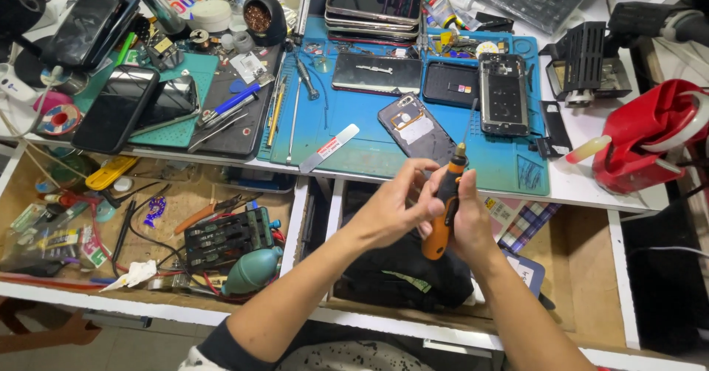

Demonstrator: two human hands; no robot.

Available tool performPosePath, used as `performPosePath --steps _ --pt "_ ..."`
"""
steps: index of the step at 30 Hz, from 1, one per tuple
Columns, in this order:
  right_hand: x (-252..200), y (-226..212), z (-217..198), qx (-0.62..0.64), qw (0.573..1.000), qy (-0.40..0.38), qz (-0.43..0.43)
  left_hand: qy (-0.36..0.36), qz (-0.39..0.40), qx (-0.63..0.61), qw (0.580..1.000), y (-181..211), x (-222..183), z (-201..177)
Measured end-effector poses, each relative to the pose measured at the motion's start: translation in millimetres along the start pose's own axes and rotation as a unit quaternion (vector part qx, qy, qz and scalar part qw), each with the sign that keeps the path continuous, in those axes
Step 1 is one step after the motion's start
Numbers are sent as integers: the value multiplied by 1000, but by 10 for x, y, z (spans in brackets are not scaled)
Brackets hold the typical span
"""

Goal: Disassembling a mobile phone by removing internal screws using an electric precision screwdriver on a repair bench.

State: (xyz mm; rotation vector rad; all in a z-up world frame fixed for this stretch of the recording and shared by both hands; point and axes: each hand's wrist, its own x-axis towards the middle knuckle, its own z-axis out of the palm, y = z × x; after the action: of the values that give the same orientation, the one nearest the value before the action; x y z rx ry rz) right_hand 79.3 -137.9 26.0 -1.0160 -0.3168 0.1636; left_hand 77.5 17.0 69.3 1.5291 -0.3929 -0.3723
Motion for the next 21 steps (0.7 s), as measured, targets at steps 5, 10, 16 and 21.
performPosePath --steps 5,10,16,21 --pt "-14 -200 43 -242 963 100 -62 -16 9 62 998 -27 -114 217" --pt "8 -423 205 -410 899 151 -39 -32 42 11 999 -141 -143 249" --pt "246 -445 -112 -456 873 152 -84 27 58 -85 994 -491 -82 209" --pt "434 -466 -136 -709 687 154 39 87 89 -119 985 -553 -36 161"
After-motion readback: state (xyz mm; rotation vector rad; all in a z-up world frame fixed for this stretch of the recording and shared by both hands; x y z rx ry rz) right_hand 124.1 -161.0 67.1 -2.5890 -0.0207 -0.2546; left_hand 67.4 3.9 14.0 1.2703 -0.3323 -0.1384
